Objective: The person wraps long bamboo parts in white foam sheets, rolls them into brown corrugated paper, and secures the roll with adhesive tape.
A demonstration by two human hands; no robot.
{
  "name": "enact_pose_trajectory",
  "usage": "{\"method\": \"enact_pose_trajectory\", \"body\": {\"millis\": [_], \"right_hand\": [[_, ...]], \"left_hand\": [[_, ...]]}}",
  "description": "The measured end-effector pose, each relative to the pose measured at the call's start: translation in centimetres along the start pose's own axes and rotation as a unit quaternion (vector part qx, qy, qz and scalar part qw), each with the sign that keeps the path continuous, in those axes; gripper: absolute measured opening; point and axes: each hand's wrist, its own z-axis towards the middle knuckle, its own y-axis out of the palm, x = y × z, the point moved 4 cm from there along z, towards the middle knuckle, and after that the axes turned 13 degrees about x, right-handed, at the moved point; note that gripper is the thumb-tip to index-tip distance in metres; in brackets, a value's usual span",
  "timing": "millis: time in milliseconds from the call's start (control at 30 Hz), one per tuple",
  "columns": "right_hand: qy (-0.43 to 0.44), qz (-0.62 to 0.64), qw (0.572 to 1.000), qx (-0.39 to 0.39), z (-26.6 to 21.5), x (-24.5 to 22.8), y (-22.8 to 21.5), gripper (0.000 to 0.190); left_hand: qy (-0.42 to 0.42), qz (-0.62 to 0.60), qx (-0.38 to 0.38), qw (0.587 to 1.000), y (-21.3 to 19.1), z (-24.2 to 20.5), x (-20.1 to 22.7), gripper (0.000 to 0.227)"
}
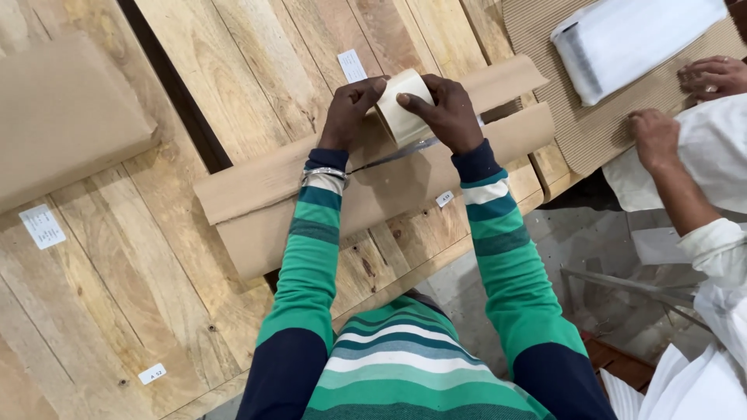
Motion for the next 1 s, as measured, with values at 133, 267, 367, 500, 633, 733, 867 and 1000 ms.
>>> {"method": "enact_pose_trajectory", "body": {"millis": [133, 267, 367, 500, 633, 733, 867, 1000], "right_hand": [[-0.006, -0.066, 0.998, 0.004, -0.2, -1.0, 0.2, 0.048], [-0.020, -0.069, 0.997, 0.001, -0.4, -0.4, 0.0, 0.051], [-0.044, -0.084, 0.995, -0.005, -0.6, 0.4, -0.4, 0.054], [-0.101, -0.073, 0.990, -0.064, -1.2, 0.8, -0.5, 0.062], [-0.107, -0.062, 0.987, -0.101, -1.7, 0.8, -0.8, 0.070], [-0.105, -0.085, 0.984, -0.113, -1.7, 0.5, -1.1, 0.072], [-0.078, -0.109, 0.985, -0.110, -1.8, 0.9, -1.4, 0.072], [-0.063, -0.105, 0.988, -0.095, -1.6, 2.8, -1.7, 0.070]], "left_hand": [[0.023, -0.036, -0.003, 0.999, -0.4, -0.1, 0.1, 0.041], [0.009, -0.019, -0.001, 1.000, -0.1, -0.8, 1.2, 0.040], [0.024, -0.053, -0.005, 0.998, -0.2, -0.6, 1.0, 0.038], [0.035, -0.067, -0.007, 0.997, -0.3, -0.6, 1.5, 0.035], [0.022, -0.067, -0.008, 0.998, 0.2, -1.1, 2.7, 0.033], [-0.017, -0.075, 0.013, 0.997, 0.3, -1.4, 3.3, 0.031], [0.006, -0.053, 0.002, 0.999, 0.7, -1.3, 2.6, 0.028], [0.027, -0.006, 0.018, 0.999, 0.9, -0.7, 1.6, 0.025]]}}
